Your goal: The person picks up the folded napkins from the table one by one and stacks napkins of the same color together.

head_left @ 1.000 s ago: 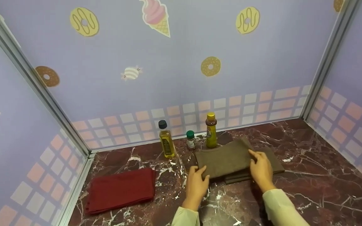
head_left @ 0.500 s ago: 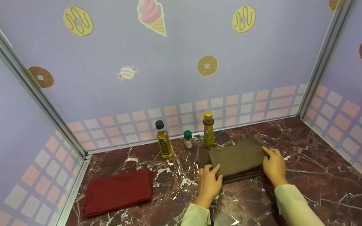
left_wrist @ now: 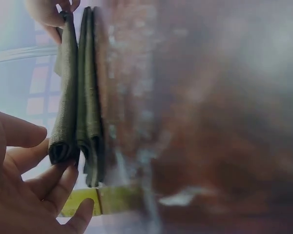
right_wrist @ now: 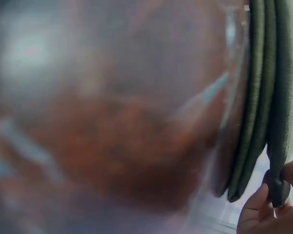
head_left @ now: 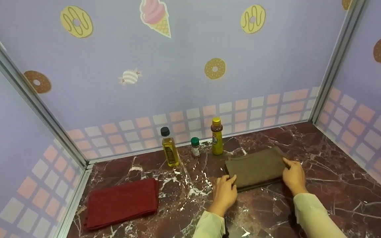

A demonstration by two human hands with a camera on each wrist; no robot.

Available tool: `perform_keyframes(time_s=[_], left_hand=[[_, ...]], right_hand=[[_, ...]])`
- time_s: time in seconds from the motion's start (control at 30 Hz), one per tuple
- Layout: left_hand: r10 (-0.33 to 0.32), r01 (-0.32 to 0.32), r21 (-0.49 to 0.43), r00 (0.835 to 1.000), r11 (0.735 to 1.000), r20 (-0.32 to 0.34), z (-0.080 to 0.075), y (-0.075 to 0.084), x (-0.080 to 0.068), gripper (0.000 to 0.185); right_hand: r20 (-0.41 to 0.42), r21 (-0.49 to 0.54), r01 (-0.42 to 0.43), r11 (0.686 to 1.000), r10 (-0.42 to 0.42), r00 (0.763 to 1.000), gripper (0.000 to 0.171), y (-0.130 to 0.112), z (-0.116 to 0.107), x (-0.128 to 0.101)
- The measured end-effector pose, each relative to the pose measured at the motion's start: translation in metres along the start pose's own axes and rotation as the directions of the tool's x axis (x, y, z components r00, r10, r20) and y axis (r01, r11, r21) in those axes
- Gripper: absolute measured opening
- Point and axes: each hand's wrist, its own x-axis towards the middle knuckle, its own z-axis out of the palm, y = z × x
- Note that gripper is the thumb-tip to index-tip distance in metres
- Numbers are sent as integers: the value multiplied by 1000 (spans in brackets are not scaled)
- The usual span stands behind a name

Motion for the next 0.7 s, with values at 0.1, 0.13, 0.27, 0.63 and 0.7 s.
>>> perform_keyframes(time_s=[0.1,0.13,0.27,0.63,0.7], left_hand=[[-6,6,0,1000,1000,30,1,-3,-2,42],[-6,6,-7,999,1000,34,1,-4,-3,43],[-10,12,-27,999,1000,43,2,-5,-3,43],[-48,55,-54,991,997,125,2,-5,-4,42],[-57,72,-96,987,993,150,-1,-7,-5,44]], right_hand=[[49,-10,-25,1000,25,998,49,4,1,-1],[60,-15,-28,999,29,998,50,5,2,-2],[74,-36,-25,999,28,997,51,8,2,-1],[166,-42,-132,990,137,977,51,10,4,-2],[159,-63,-113,992,122,980,51,7,4,-2]])
